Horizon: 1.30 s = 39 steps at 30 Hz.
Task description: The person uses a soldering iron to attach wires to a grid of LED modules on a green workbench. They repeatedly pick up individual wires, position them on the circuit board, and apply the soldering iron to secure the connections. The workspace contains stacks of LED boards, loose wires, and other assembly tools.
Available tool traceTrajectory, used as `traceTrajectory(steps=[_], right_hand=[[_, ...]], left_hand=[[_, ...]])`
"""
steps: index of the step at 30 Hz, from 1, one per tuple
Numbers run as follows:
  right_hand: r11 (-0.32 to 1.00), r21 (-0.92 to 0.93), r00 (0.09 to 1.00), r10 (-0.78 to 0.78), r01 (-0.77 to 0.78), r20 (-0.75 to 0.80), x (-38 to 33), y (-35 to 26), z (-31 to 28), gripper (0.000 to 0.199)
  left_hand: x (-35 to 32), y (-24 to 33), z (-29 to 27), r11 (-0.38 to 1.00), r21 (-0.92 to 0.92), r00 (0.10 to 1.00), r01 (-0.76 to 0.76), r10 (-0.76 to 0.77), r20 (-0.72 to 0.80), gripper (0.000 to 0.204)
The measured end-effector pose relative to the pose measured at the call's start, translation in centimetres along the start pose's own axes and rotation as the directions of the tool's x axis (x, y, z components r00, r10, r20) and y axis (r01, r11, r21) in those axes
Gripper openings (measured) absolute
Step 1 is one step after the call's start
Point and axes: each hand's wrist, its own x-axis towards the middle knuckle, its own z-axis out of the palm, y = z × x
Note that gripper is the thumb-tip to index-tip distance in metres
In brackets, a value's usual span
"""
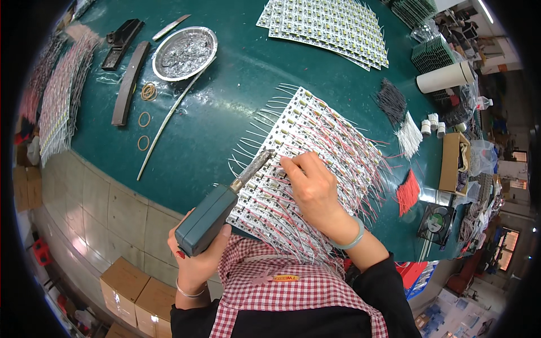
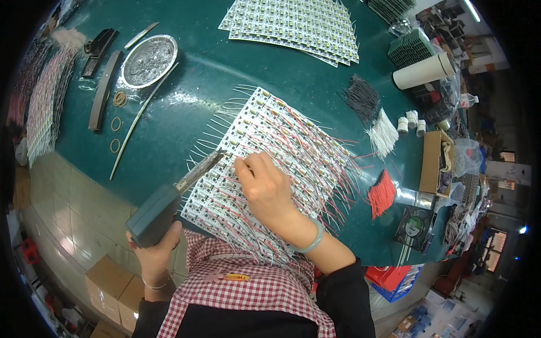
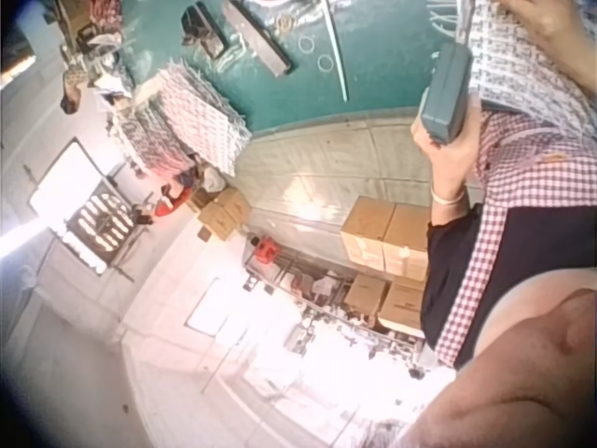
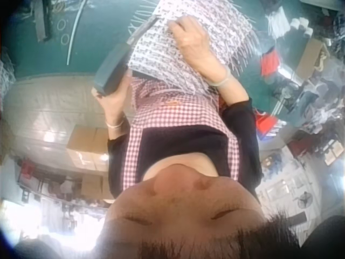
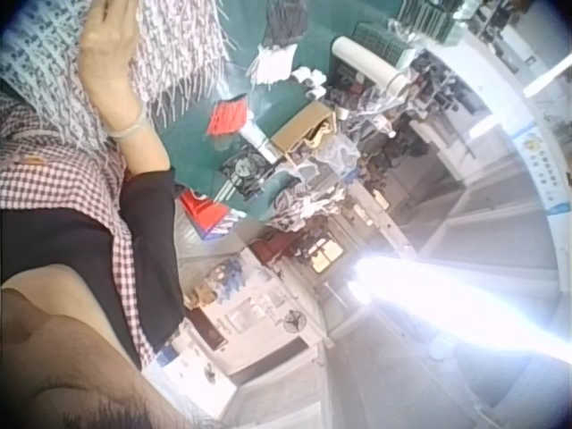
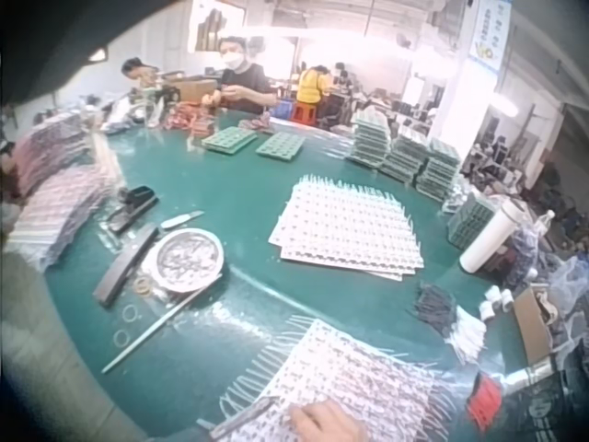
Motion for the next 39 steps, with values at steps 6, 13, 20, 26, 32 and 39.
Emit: traceTrajectory(steps=[6,13,20,26,32,39], right_hand=[[0.998,-0.025,0.994,0.054,-0.052,0.09,-0.8,-1.1,-5.2,0.032],[0.998,0.055,0.999,-0.03,0.029,0.016,-0.2,-2.7,-5.4,0.036],[1.0,-0.002,0.999,-0.006,0.006,0.041,-1.2,-1.7,-0.4,0.032],[1.0,-0.006,1.0,-0.011,0.011,0.028,-1.1,-1.6,0.2,0.031],[1.0,0.022,1.0,0.012,-0.013,0.02,-1.1,-1.7,0.2,0.028],[1.0,0.024,1.0,0.007,-0.007,0.009,-1.1,-1.6,0.3,0.026]], left_hand=[[-0.3,-0.2,-0.3,0.999,-0.035,0.998,0.024,-0.025,-0.051,0.025],[-0.3,-0.2,-0.7,1.0,-0.011,1.0,-0.013,0.013,-0.012,0.024],[-1.0,-1.3,-1.3,0.999,0.002,0.999,-0.033,0.033,-0.006,0.024],[-0.6,-0.9,-1.1,0.995,-0.003,0.994,-0.099,0.099,0.05,0.023],[-0.5,-1.0,-1.0,0.986,0.028,0.986,-0.162,0.16,0.052,0.021],[-0.3,-0.3,-0.6,0.988,0.021,0.986,-0.156,0.154,0.062,0.019]])
